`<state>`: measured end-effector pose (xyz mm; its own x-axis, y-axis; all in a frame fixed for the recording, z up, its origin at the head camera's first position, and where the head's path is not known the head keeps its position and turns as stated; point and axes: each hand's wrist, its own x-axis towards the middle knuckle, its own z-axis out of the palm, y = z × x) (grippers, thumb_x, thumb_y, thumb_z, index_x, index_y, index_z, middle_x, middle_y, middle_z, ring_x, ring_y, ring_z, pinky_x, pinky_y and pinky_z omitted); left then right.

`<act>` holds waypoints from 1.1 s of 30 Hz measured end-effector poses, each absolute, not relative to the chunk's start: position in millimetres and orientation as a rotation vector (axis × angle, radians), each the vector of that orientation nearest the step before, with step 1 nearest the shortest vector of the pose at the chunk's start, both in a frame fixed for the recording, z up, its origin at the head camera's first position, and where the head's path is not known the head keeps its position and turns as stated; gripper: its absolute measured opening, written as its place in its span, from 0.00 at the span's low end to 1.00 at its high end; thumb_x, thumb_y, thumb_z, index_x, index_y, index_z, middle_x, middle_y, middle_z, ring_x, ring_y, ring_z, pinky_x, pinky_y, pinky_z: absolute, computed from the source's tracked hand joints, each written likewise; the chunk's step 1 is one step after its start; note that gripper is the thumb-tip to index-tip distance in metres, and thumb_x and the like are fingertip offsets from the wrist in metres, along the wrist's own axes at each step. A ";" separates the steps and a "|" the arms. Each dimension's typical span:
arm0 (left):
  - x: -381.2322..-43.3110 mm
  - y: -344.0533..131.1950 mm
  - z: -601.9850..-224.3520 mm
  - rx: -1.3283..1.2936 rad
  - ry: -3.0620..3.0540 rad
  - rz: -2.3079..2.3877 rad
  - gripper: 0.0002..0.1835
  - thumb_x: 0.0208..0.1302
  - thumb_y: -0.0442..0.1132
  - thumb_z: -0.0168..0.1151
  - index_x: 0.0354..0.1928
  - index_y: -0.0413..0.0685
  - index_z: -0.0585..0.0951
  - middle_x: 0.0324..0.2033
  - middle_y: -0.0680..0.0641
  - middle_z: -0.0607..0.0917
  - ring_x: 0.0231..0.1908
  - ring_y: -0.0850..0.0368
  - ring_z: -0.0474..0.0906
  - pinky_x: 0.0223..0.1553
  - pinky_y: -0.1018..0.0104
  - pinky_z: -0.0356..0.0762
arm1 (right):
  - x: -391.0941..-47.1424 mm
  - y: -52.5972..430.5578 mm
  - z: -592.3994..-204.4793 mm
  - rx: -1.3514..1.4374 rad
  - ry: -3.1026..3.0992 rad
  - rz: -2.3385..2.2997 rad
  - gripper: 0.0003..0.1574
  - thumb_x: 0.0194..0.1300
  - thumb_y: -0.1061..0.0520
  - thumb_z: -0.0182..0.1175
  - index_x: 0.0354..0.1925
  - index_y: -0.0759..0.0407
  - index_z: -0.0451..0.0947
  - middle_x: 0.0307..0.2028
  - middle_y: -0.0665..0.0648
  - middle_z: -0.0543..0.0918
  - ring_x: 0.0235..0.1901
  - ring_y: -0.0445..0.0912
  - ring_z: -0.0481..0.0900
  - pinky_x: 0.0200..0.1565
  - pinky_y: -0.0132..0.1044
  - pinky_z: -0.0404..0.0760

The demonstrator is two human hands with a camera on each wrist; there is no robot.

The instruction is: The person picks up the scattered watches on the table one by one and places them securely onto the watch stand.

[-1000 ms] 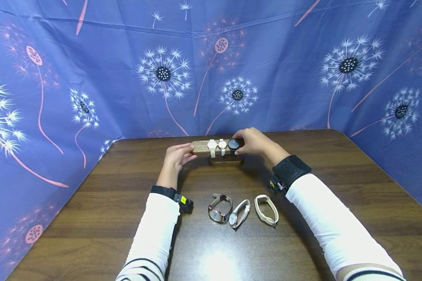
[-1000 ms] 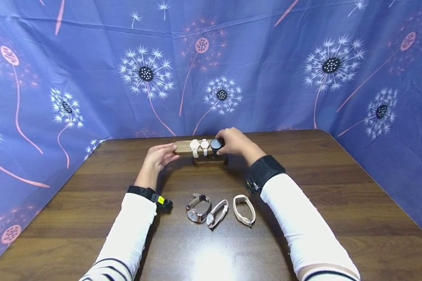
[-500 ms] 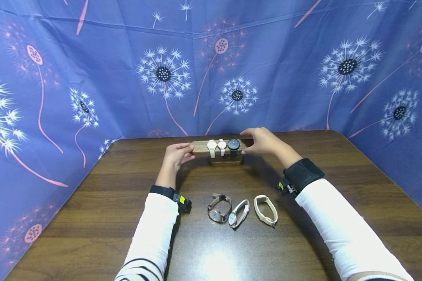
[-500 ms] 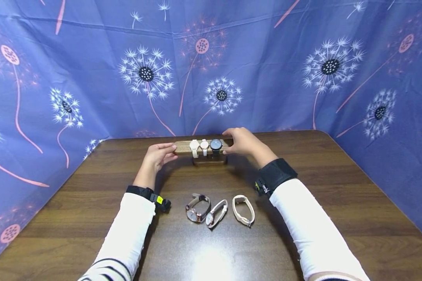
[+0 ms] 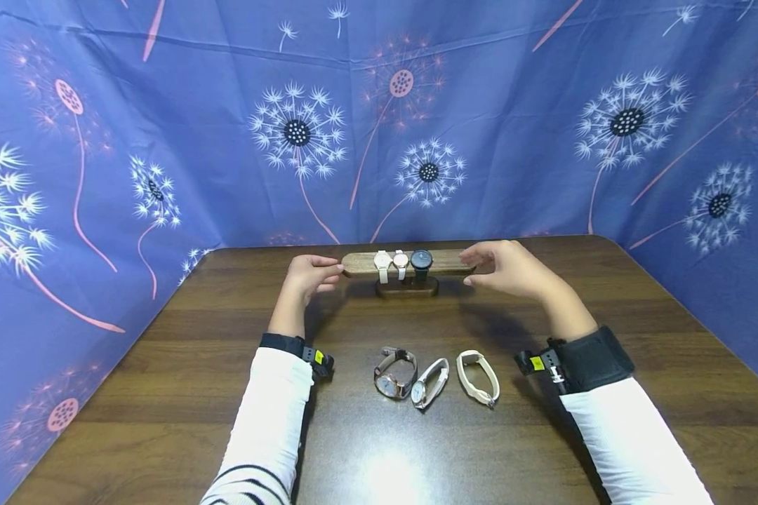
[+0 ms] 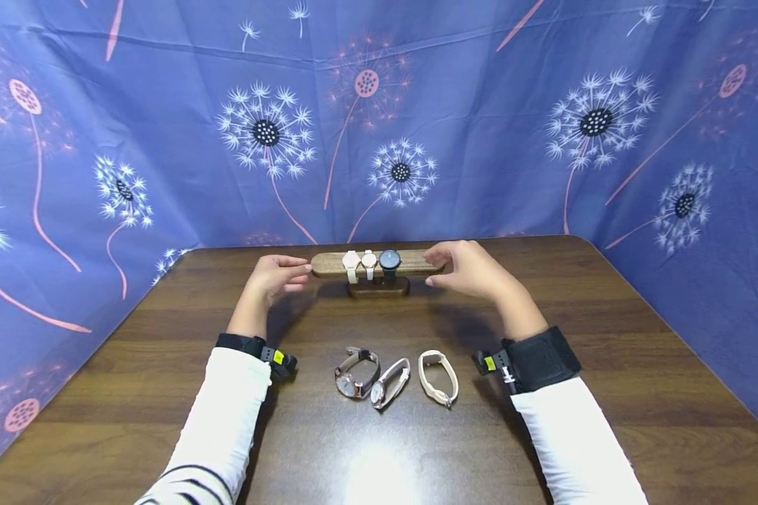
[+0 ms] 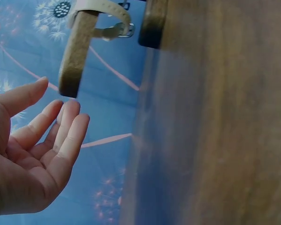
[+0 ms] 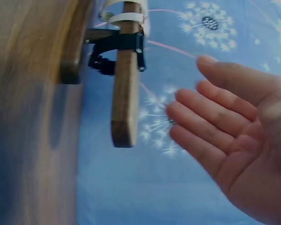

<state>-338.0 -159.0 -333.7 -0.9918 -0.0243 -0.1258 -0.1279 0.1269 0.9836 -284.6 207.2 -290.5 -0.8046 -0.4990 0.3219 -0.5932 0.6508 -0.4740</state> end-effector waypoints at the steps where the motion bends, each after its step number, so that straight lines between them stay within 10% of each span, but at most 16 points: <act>1: -336.7 -159.6 -331.7 -0.146 2.305 2.005 0.18 0.61 0.32 0.67 0.53 0.32 0.80 0.49 0.36 0.83 0.51 0.40 0.81 0.53 0.50 0.78 | -280.7 207.4 -289.9 0.935 -2.724 0.871 0.24 0.56 0.62 0.70 0.51 0.70 0.79 0.45 0.65 0.85 0.45 0.59 0.83 0.48 0.53 0.81; 17: -325.4 -160.7 -320.1 0.042 2.386 1.733 0.20 0.63 0.34 0.66 0.55 0.32 0.79 0.51 0.35 0.82 0.54 0.37 0.78 0.53 0.51 0.78 | -246.3 183.8 -302.2 1.302 -3.170 0.795 0.22 0.44 0.68 0.74 0.41 0.68 0.82 0.33 0.55 0.85 0.32 0.44 0.83 0.35 0.32 0.83; 33: -322.0 -162.1 -311.7 0.115 2.356 1.754 0.20 0.66 0.36 0.64 0.55 0.30 0.77 0.52 0.31 0.80 0.36 0.57 0.84 0.51 0.55 0.81 | -247.7 167.3 -324.0 1.450 -3.099 0.504 0.14 0.43 0.74 0.63 0.22 0.56 0.80 0.19 0.45 0.77 0.21 0.34 0.70 0.24 0.28 0.74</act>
